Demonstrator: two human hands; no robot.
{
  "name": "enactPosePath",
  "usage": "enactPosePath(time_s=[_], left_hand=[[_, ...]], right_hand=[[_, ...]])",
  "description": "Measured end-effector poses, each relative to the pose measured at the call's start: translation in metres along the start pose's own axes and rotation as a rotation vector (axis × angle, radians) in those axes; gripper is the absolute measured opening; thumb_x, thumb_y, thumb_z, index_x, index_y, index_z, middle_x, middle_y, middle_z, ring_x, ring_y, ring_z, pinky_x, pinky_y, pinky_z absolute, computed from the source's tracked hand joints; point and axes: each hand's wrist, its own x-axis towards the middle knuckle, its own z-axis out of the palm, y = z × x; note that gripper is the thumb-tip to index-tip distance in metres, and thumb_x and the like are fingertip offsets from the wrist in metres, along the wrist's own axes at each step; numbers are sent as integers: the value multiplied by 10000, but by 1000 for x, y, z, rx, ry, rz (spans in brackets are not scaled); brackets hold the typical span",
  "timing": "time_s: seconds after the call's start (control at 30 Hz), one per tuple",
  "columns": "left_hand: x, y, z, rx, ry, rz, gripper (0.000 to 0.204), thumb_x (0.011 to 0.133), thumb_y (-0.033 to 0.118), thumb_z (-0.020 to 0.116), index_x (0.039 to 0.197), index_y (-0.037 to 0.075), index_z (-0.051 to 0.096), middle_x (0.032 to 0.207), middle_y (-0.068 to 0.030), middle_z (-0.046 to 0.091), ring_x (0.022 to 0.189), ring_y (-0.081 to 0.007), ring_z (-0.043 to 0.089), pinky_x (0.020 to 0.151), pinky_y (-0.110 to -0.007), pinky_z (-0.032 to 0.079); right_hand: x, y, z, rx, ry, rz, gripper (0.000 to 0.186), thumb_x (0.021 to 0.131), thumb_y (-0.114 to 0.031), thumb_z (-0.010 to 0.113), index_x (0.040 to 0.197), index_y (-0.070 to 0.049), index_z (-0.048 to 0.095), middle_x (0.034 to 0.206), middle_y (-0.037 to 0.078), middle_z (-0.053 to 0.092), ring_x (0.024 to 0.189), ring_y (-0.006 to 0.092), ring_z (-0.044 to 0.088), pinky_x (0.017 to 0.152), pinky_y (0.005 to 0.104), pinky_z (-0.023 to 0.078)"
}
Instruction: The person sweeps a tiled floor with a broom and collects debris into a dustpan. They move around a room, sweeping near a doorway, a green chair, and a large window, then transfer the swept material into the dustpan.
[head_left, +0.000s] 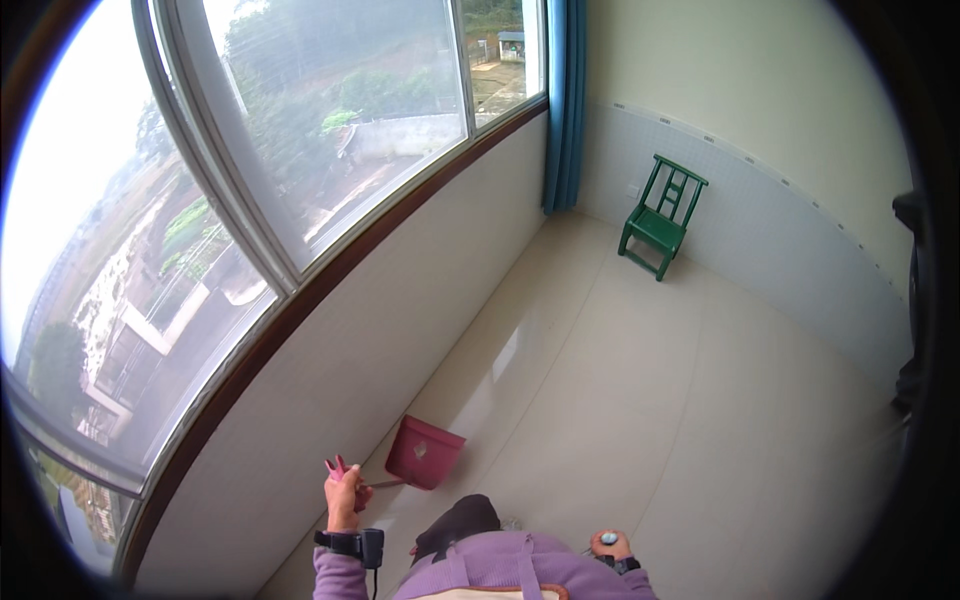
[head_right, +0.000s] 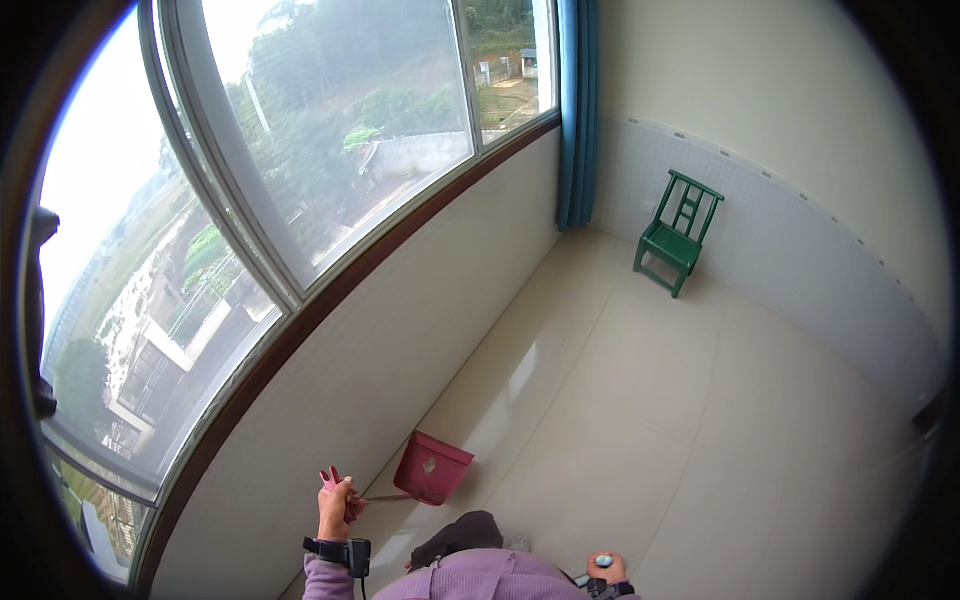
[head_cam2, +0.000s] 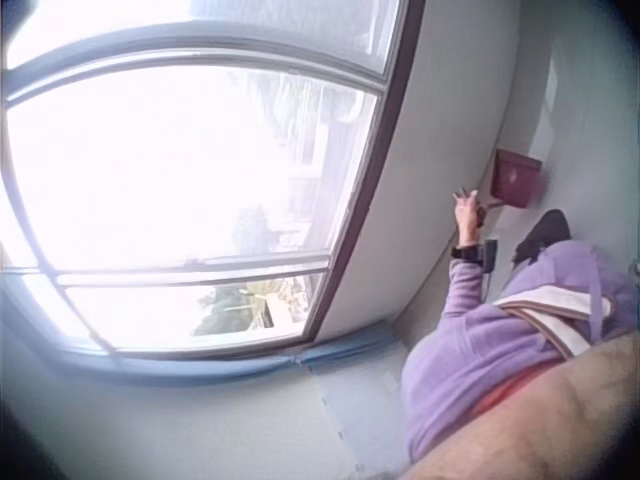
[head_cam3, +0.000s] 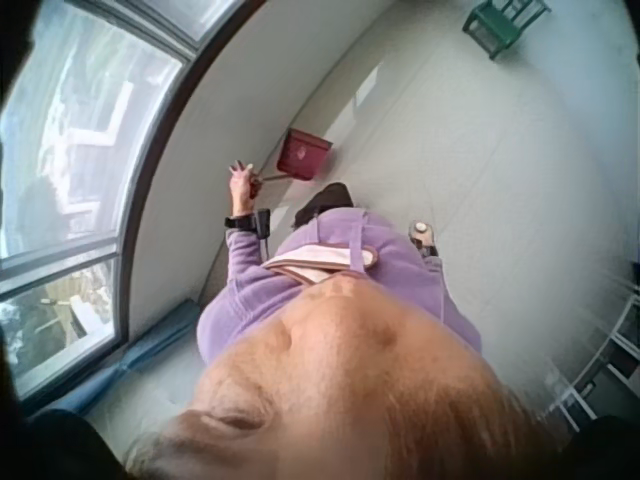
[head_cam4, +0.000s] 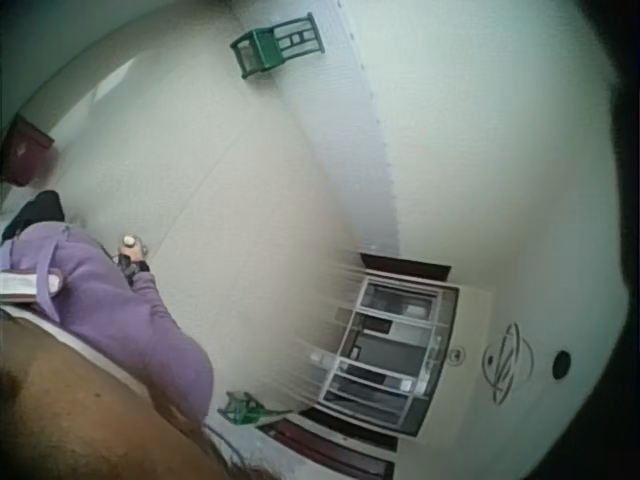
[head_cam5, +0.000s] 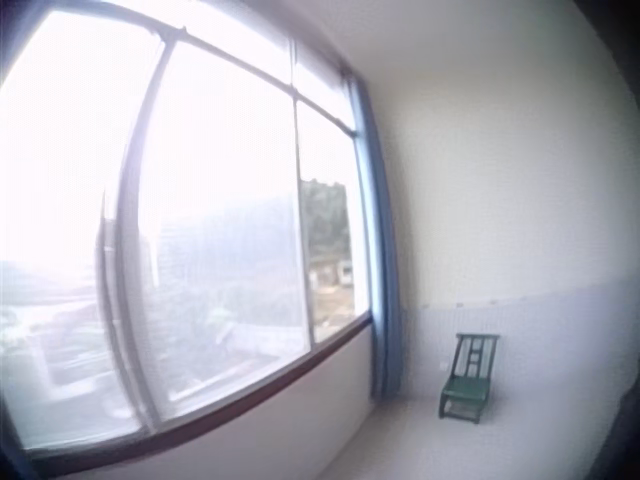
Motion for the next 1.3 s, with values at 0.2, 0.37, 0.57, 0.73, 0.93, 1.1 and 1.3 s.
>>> enactPosePath(time_s=[0.2, 0.37, 0.57, 0.73, 0.93, 1.1, 1.3], left_hand=[[119, 24, 134, 36, -149, 37, 158, 834, 152, 631, 868, 47, 518, 667, -24, 492, 479, -126, 525, 447, -267, 512], [218, 55, 255, 113, -235, 14, 185, 825, 189, 640, 893, 46, 546, 677, -20, 503, 480, -120, 512, 444, -258, 489], [289, 103, 378, 247, -338, -42, 175, 827, 183, 641, 850, 61, 518, 681, -23, 493, 498, -125, 503, 471, -273, 504], [324, 125, 463, 281, -416, -54, 164, 828, 171, 632, 829, 65, 507, 682, -23, 491, 515, -122, 504, 472, -278, 497], [342, 124, 539, 229, -440, -48, 163, 823, 168, 637, 854, 55, 523, 704, -28, 505, 520, -108, 494, 476, -264, 502], [333, 129, 569, 136, -327, -66, 178, 833, 173, 632, 898, 37, 538, 720, -36, 517, 521, -108, 507, 483, -256, 519], [317, 154, 578, 79, -271, -33, 218, 834, 196, 649, 939, 45, 534, 732, -35, 533, 524, -116, 532, 486, -259, 527]], right_hand=[[71, -20, 105, 189, -116, 215, 109, 674, 21, 499, 740, 0, 415, 667, 78, 442, 568, 155, 476, 507, 238, 493], [82, 16, 240, 379, -137, 408, 181, 701, 35, 565, 687, -26, 395, 609, 41, 424, 530, 134, 481, 490, 214, 466], [89, 9, 326, 108, -462, 31, 214, 792, 25, 544, 649, -63, 411, 578, 8, 416, 477, 85, 452, 462, 183, 427], [72, 9, 370, 163, -397, -188, 187, 842, -214, 606, 766, -101, 477, 639, 11, 453, 551, 136, 453, 474, 240, 421], [101, -65, 430, -20, -225, -460, 195, 800, -98, 586, 671, -123, 441, 564, -21, 434, 491, 99, 438, 460, 233, 417], [156, -181, 472, -1838, -150, -1501, 99, 613, -67, 636, 620, -82, 538, 593, 2, 581, 548, 164, 574, 537, 297, 485], [184, -232, 553, -1497, -385, -963, 203, 657, -64, 662, 635, -36, 462, 640, 100, 580, 649, 173, 577, 576, 349, 486]])
